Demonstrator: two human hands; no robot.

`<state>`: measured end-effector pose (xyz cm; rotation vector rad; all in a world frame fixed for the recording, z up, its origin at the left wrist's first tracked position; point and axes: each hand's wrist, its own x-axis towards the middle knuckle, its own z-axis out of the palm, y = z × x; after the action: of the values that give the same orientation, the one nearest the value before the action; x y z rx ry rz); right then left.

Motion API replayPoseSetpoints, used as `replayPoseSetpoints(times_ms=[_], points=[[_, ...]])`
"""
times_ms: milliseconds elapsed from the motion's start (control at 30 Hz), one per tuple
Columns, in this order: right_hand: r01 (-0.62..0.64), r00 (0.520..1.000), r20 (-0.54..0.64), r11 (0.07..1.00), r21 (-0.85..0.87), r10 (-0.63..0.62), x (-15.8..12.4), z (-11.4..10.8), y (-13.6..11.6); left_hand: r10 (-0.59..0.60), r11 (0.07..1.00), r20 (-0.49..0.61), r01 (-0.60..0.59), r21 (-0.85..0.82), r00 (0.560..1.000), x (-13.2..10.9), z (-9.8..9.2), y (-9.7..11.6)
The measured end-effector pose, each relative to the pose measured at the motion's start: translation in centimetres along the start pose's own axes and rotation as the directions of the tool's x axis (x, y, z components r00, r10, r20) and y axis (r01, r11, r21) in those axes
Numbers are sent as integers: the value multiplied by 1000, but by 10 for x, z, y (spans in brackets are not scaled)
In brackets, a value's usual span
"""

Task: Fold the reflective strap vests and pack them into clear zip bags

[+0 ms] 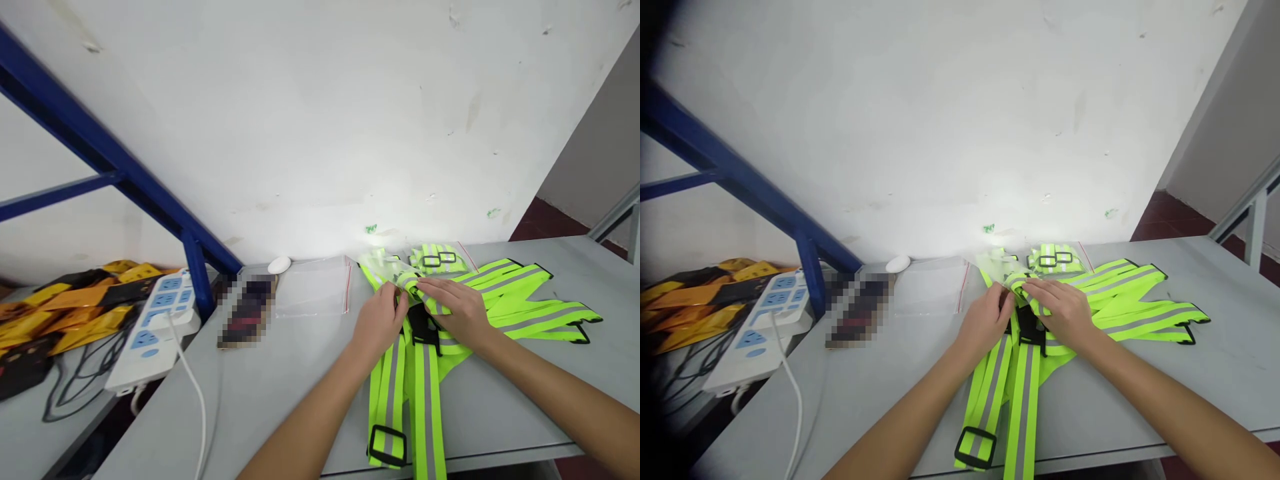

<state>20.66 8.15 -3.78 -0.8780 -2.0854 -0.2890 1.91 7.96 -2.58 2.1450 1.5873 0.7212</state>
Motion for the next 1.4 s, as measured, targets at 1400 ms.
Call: replayPoseSetpoints(times_ms=[1400], points=[[163,983,-79,987,-4,-163,27,4,-19,-282,330,-179,-79,-941,942,-1,9,12]])
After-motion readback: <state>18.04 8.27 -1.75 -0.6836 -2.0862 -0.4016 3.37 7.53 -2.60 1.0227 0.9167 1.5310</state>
